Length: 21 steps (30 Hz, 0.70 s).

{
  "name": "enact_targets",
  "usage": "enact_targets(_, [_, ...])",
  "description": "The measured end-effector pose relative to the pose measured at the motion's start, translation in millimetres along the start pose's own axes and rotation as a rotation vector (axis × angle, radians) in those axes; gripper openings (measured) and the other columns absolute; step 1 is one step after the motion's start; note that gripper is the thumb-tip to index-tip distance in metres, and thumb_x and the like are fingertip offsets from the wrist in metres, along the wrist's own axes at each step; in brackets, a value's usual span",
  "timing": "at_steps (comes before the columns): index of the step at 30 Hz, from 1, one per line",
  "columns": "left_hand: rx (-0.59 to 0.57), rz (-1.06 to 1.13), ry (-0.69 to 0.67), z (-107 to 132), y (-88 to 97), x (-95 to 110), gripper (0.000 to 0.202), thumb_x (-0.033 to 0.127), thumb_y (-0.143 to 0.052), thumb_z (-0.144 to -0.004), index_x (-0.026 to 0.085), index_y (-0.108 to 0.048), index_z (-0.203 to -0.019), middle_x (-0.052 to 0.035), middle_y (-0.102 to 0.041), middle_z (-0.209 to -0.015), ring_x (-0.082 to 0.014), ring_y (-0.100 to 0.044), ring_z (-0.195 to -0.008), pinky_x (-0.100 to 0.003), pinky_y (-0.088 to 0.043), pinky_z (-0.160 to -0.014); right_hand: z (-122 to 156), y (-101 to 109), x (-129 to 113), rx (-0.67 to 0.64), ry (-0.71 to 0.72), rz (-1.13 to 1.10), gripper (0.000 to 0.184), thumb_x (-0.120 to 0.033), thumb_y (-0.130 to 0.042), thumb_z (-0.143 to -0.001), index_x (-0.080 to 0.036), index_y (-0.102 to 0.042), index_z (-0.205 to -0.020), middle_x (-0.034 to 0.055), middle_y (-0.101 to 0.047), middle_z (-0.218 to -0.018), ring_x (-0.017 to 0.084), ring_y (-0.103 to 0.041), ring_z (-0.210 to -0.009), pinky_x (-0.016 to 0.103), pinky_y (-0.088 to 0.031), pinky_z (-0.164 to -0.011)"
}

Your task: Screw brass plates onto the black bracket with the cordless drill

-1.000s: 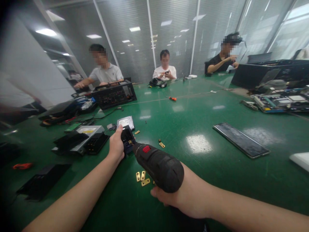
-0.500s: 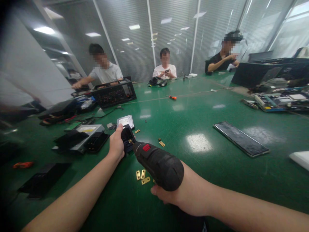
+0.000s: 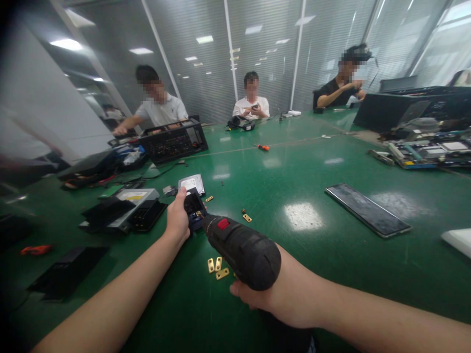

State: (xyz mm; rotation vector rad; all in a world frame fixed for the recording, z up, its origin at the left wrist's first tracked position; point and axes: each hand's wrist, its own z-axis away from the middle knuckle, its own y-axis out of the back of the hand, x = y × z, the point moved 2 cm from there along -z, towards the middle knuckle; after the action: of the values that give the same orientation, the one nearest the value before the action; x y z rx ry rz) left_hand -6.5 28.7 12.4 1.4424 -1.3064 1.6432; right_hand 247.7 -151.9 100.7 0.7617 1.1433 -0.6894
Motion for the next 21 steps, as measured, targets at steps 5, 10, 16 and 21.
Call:
enact_targets(5, [-0.012,-0.005,0.034,0.3,1.3,0.4,0.066,0.071,-0.091,-0.083,0.013,-0.085,-0.113,-0.0126,-0.085,-0.099,-0.0323,-0.085,-0.099,-0.045,-0.071,-0.090,-0.4,-0.1,2.3,0.003,0.045,-0.034,0.027,-0.037,-0.075,-0.084,-0.023,-0.061,-0.104,-0.0054,-0.062,-0.074,0.016,-0.056,-0.065,0.032,-0.048,-0.063])
enact_targets(10, [-0.011,-0.009,0.031,-0.7,2.5,-0.9,0.068,0.073,-0.092,-0.081,0.013,-0.084,-0.113,-0.0123,-0.084,-0.097,-0.0321,-0.084,-0.097,-0.045,-0.070,-0.089,-1.7,-0.2,9.6,-0.015,0.019,-0.050,0.026,-0.041,-0.078,-0.088,-0.024,-0.061,-0.098,-0.0048,-0.062,-0.073,0.016,-0.056,-0.065,0.031,-0.047,-0.064])
enact_targets(16, [-0.017,-0.013,0.033,-1.2,2.9,-1.7,0.071,0.074,-0.093,-0.080,0.012,-0.083,-0.115,-0.0115,-0.084,-0.097,-0.0307,-0.083,-0.095,-0.043,-0.070,-0.087,-1.5,1.5,11.2,-0.015,-0.028,-0.062,0.027,-0.043,-0.078,-0.085,-0.023,-0.063,-0.096,-0.0023,-0.064,-0.076,0.018,-0.060,-0.069,0.034,-0.050,-0.069])
enact_targets(21, [-0.007,0.005,0.053,-0.6,2.2,-1.2,0.069,0.071,-0.094,-0.080,0.012,-0.083,-0.115,-0.0123,-0.084,-0.100,-0.0303,-0.084,-0.096,-0.043,-0.071,-0.088,-1.6,1.1,11.2,-0.001,-0.037,-0.079,0.028,-0.036,-0.084,-0.084,-0.023,-0.063,-0.097,-0.0042,-0.064,-0.076,0.016,-0.061,-0.068,0.033,-0.051,-0.069])
